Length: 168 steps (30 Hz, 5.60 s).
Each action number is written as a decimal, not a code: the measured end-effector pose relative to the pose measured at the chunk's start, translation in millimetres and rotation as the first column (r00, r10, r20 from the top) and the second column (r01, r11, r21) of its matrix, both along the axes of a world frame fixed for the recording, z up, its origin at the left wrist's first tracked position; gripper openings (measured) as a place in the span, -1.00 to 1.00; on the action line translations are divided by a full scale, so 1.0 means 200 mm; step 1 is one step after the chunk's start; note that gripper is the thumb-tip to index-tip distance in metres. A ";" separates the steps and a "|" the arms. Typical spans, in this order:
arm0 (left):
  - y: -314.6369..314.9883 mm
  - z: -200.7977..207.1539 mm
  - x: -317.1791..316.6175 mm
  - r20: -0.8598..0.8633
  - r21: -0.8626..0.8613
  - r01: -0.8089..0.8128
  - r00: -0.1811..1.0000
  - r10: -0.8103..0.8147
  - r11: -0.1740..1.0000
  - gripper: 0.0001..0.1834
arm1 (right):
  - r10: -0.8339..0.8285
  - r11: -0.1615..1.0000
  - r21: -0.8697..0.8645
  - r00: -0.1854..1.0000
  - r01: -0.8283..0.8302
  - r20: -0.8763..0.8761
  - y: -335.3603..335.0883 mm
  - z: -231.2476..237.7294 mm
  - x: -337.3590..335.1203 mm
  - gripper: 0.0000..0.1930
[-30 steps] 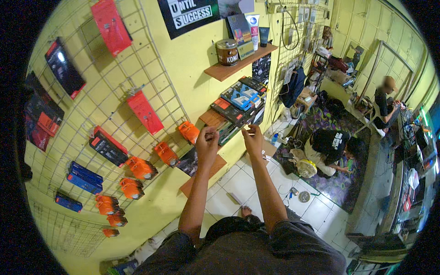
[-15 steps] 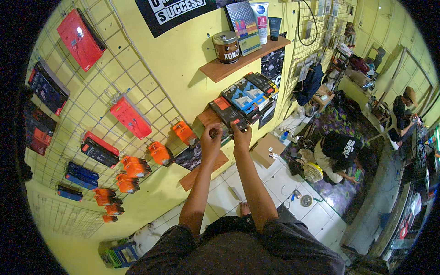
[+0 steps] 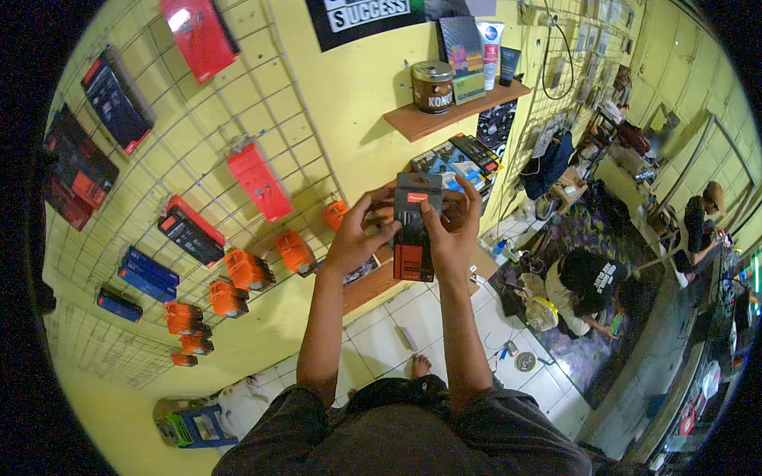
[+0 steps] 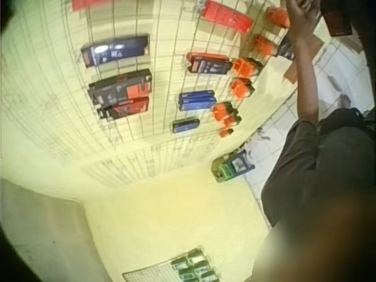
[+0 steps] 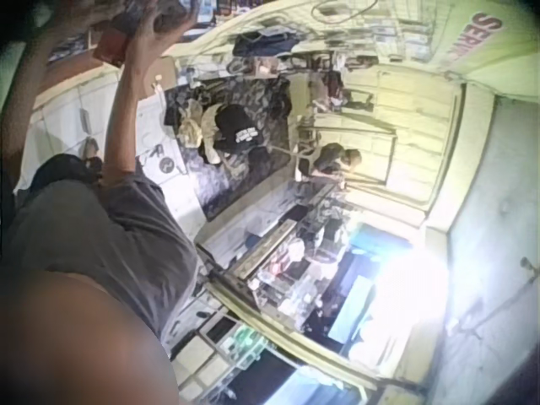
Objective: The person picks up packaged phone cases and power banks from a small stool, wipes each package with a cloth, and hangs them on wall-mounted grid racks. The person handles items one at a time, wiping the front and back before placing them on hooks.
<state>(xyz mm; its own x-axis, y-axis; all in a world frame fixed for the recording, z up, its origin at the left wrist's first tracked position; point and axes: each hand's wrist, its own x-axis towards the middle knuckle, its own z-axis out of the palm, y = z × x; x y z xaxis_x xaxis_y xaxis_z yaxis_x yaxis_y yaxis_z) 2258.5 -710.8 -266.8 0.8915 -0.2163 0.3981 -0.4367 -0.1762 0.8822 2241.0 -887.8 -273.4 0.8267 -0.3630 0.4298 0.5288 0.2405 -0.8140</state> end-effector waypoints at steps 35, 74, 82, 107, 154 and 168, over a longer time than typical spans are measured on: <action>2.38 1.22 -1.40 0.481 -0.466 -0.479 0.568 0.668 0.743 -0.48 | 0.498 0.857 -0.390 0.737 -0.337 0.457 2.60 1.30 -1.01 -0.41; 0.30 -0.14 -0.46 0.166 -0.134 -0.276 0.940 0.296 0.952 -0.79 | -0.267 0.947 -0.255 0.920 0.195 -0.288 0.17 -0.45 -0.13 -0.81; -0.17 -0.56 0.03 -0.105 -0.084 -0.182 0.979 0.173 0.980 -0.77 | -0.128 0.981 0.039 0.790 0.189 -0.600 -0.25 -0.77 0.36 -0.43; -0.27 -0.32 0.60 0.268 0.747 -0.214 0.963 0.009 0.630 0.08 | 0.304 0.904 0.411 0.850 -0.115 -0.431 -0.19 -0.84 0.50 -0.62; 0.96 0.24 -1.04 0.122 -0.536 -0.369 0.856 0.502 0.759 -0.43 | 0.627 0.778 -0.179 0.766 -0.603 0.144 1.22 0.33 -0.60 -0.41; 2.46 1.08 -1.69 0.480 -0.527 -0.509 0.483 0.733 0.681 -0.49 | 0.658 0.745 -0.469 0.636 -0.474 0.404 2.72 1.18 -1.25 -0.26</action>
<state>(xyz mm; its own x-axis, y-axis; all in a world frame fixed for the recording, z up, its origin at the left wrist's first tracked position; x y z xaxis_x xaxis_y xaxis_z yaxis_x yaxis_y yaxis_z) 1919.6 -219.4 -50.2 0.2571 0.5100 0.8208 -0.7497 -0.4307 0.5024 1990.1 -343.3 -37.8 0.4357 0.3194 0.8416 0.7179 0.4407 -0.5389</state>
